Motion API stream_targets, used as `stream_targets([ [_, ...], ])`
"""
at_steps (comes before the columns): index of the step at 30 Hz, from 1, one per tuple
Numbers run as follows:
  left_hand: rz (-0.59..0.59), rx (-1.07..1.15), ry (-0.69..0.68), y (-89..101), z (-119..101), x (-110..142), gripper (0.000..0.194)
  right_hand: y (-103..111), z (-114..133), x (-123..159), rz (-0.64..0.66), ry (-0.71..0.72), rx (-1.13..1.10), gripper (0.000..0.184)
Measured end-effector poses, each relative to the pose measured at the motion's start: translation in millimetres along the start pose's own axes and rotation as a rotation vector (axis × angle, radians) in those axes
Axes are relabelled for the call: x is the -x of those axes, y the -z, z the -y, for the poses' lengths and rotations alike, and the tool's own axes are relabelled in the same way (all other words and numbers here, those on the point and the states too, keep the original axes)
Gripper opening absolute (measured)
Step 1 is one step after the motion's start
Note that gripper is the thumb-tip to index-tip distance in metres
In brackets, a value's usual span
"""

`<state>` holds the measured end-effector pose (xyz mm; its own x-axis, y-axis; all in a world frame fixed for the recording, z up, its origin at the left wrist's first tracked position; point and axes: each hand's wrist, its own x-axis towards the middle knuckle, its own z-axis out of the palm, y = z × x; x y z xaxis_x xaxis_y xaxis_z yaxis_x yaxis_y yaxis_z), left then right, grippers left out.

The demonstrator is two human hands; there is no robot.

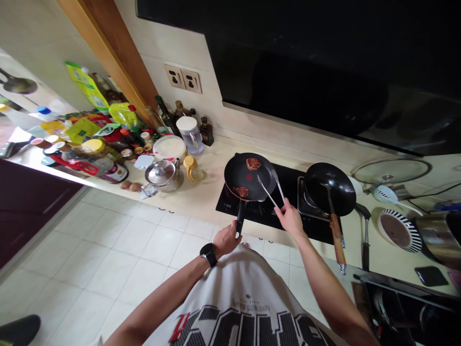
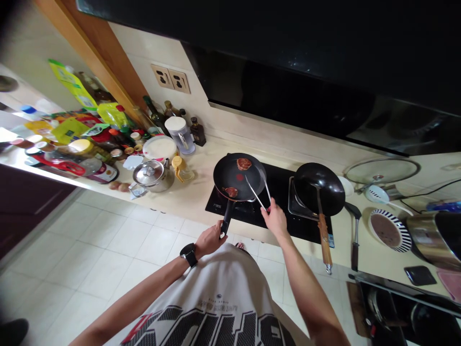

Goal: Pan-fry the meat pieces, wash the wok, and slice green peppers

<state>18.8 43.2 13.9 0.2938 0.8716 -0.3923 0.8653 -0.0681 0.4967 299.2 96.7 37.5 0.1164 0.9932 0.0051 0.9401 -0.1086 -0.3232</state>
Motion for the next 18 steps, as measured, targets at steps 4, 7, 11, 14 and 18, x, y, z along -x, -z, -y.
stream_targets([
  [4,-0.003,-0.02,0.049,8.5,-7,-19,0.038,25,14,-54,-0.01,0.097,0.445,0.061],
  [7,0.005,-0.044,0.073,9.3,-9,-28,0.037,32,24,-80,0.002,0.164,0.594,0.055],
  [11,0.001,-0.044,0.071,5.5,-8,-30,0.037,27,30,-93,0.013,0.225,0.667,0.056],
  [14,0.0,-0.033,0.079,4.4,-8,-28,0.038,19,31,-96,-0.012,0.267,0.697,0.057],
  [18,0.006,-0.026,0.085,6.4,-11,-26,0.038,10,33,-99,-0.042,0.299,0.725,0.059],
])
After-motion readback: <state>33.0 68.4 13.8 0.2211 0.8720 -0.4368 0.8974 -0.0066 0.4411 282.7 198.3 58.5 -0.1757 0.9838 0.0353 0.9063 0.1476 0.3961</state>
